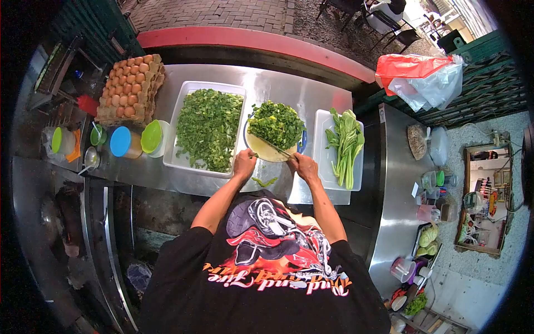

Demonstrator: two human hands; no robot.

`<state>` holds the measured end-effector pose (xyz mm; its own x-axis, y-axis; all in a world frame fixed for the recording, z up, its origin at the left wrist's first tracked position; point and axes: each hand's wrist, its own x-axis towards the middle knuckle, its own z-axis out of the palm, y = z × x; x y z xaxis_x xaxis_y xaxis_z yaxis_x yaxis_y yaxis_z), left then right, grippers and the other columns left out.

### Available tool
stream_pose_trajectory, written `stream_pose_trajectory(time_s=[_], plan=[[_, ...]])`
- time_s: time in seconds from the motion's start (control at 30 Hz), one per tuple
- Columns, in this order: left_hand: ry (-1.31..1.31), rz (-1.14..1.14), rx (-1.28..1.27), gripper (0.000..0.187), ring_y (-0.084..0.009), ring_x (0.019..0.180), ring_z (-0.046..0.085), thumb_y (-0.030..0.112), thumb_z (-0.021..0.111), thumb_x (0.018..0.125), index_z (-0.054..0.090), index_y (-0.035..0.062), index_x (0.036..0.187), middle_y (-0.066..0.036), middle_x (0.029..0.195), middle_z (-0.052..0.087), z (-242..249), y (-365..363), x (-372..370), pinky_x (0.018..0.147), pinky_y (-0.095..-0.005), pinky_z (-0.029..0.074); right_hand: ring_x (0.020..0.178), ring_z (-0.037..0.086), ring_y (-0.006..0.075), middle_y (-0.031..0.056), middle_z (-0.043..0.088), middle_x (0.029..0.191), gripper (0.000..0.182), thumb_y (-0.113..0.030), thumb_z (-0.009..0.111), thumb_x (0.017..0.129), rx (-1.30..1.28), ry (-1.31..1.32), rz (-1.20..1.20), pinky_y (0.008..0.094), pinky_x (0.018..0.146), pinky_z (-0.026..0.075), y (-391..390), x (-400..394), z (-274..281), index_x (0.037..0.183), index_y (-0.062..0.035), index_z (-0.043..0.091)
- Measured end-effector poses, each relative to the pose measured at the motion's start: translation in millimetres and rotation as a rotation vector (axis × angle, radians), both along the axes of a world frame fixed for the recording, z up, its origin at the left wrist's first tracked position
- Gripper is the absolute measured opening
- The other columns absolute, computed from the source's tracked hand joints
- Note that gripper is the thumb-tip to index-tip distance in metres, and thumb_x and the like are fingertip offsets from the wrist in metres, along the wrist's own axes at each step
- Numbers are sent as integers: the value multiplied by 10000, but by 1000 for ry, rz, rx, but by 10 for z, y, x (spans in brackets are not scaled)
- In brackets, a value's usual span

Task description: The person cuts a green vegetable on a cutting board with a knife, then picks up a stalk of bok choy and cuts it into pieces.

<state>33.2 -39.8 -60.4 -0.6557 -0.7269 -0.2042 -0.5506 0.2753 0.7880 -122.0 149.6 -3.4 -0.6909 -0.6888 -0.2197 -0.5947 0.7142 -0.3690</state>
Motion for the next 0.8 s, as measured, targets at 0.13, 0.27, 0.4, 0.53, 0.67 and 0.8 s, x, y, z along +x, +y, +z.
stream_pose_trajectory(time_s=[0.13,0.27,0.4,0.53,0.67,0.8], plan=[[6,-3,8,176,-339,888,650,156,633,762,670,26,875,-180,905,679,64,7,0,790,-419,508,788,642,346,130,671,829,278,-404,606,859,-20,-71,-32,444,651,479,70,-44,59,983,-163,665],[49,-8,7,178,-348,885,645,148,629,760,668,21,879,-190,901,673,30,11,7,789,-419,507,795,648,336,122,680,833,270,-383,618,853,-61,-87,-48,419,668,490,160,-107,142,1021,-183,686],[42,-6,-18,173,-343,892,643,148,630,764,670,28,882,-190,912,670,-47,12,9,794,-415,507,809,647,346,140,679,846,288,-363,604,864,-108,-116,-67,419,685,490,214,-135,127,1030,-140,681],[26,-32,-36,165,-330,896,640,148,639,764,676,42,886,-179,917,669,-45,5,25,798,-415,507,817,640,370,175,671,848,325,-358,579,891,-128,-157,-154,428,697,484,203,-107,146,1033,-79,663],[13,-27,-22,169,-331,902,638,144,641,761,670,41,893,-173,922,665,-67,7,16,803,-419,504,813,637,382,194,664,840,348,-364,563,906,-213,-162,-216,432,703,477,167,-57,148,1025,-49,651],[22,-33,-41,169,-338,915,633,143,636,761,656,38,892,-177,940,660,-94,6,26,813,-419,499,819,636,385,211,656,846,369,-375,553,914,-311,-207,-318,433,711,472,78,-9,164,1017,-31,638]])
